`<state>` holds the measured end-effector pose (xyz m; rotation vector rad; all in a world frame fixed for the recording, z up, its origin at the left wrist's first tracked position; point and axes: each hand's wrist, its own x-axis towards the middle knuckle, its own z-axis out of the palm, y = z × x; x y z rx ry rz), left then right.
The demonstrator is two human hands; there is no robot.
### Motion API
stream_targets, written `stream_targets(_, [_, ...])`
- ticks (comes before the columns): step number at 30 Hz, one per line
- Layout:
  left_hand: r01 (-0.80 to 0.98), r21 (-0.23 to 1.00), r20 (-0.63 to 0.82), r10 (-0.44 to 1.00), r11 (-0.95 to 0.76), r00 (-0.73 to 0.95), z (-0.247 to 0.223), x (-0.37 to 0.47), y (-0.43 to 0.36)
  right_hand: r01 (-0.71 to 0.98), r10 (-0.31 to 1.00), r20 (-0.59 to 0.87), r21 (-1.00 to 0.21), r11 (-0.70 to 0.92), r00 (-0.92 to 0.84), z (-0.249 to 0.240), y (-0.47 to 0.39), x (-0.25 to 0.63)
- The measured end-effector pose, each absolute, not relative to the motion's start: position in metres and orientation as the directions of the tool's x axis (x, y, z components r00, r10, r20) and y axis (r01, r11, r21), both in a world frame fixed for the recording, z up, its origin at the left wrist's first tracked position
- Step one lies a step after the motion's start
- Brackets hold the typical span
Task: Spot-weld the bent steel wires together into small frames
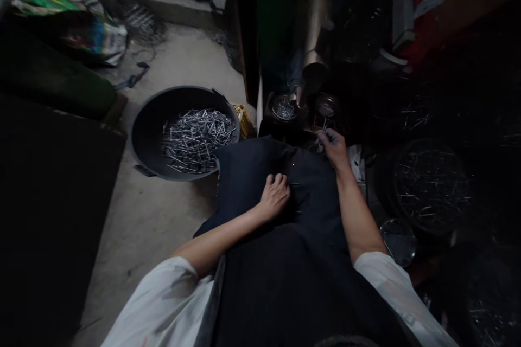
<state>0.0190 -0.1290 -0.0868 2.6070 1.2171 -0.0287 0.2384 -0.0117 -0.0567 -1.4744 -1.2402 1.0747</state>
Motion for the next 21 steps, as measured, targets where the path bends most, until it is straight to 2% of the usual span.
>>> stream_targets(4, [0.764,0.249,-0.130,0.761,-0.595,0.635,-0.087,0.025,-0.136,0.229,0.987,-0.100,-0.965,-0.126,0.125,-0.059,-0.013,0.244])
stream_targets(7, [0.794,0.295,-0.213,0.774,-0.531,0.597,-0.069,0.021,-0.142,0.175,0.980,-0.122,-0.973,-0.150,0.159,-0.061,-0.014,0.247])
stream_targets(11, [0.795,0.450,-0.440,0.673,-0.408,0.594,-0.049,0.002,-0.156,0.144,0.978,-0.132,-0.977,-0.156,0.164,-0.057,-0.017,0.248])
stream_targets(14, [0.781,0.573,-0.512,0.637,-0.247,0.577,-0.047,-0.012,-0.161,0.123,0.980,-0.131,-0.981,-0.151,0.151,-0.048,-0.020,0.243])
stream_targets(16, [0.754,0.654,-0.482,0.736,-0.058,0.475,-0.046,-0.018,-0.157,0.121,0.985,-0.099,-0.986,-0.117,0.145,-0.039,-0.024,0.238])
stream_targets(18, [0.649,0.753,-0.397,0.861,0.107,0.319,-0.044,-0.024,-0.144,0.136,0.991,-0.044,-0.989,-0.062,0.129,-0.028,-0.031,0.232])
stream_targets(21, [0.422,0.892,-0.236,0.963,0.160,0.133,-0.041,-0.031,-0.112,0.175,1.000,0.023,-0.984,0.024,-0.011,-0.011,-0.046,0.222])
